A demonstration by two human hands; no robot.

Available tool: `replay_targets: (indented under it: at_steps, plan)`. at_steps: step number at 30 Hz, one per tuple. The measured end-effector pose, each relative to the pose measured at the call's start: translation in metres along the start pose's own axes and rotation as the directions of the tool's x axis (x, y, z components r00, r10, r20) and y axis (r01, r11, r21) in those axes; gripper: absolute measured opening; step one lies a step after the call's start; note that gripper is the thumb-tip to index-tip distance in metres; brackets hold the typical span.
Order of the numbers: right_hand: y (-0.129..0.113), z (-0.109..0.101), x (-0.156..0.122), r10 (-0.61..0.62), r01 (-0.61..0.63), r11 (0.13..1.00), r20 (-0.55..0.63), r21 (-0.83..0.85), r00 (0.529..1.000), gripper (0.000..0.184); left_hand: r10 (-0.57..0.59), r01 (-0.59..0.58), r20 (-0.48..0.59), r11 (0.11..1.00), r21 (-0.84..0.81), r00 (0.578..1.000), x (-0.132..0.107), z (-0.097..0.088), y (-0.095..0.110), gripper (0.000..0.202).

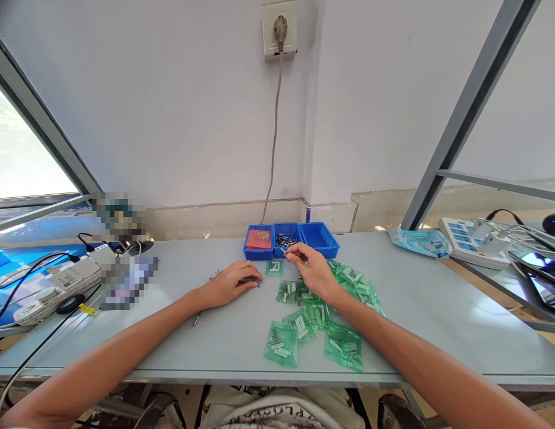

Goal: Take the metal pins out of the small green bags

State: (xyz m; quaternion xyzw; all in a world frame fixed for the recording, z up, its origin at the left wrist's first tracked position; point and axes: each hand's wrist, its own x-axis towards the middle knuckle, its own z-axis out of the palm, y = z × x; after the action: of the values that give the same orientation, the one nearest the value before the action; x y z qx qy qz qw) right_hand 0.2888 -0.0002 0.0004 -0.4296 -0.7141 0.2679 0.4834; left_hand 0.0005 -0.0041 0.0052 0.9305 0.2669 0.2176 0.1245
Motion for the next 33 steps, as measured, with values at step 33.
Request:
replay_targets:
  at_steps: [33]
  plan:
    - [-0.008,0.002,-0.002,0.009,-0.01,0.999,0.023,0.038,1.0,0.025,-0.017,0.017,-0.007,1.0,-0.022,1.0,-0.001,0.003,-0.004,0.024]
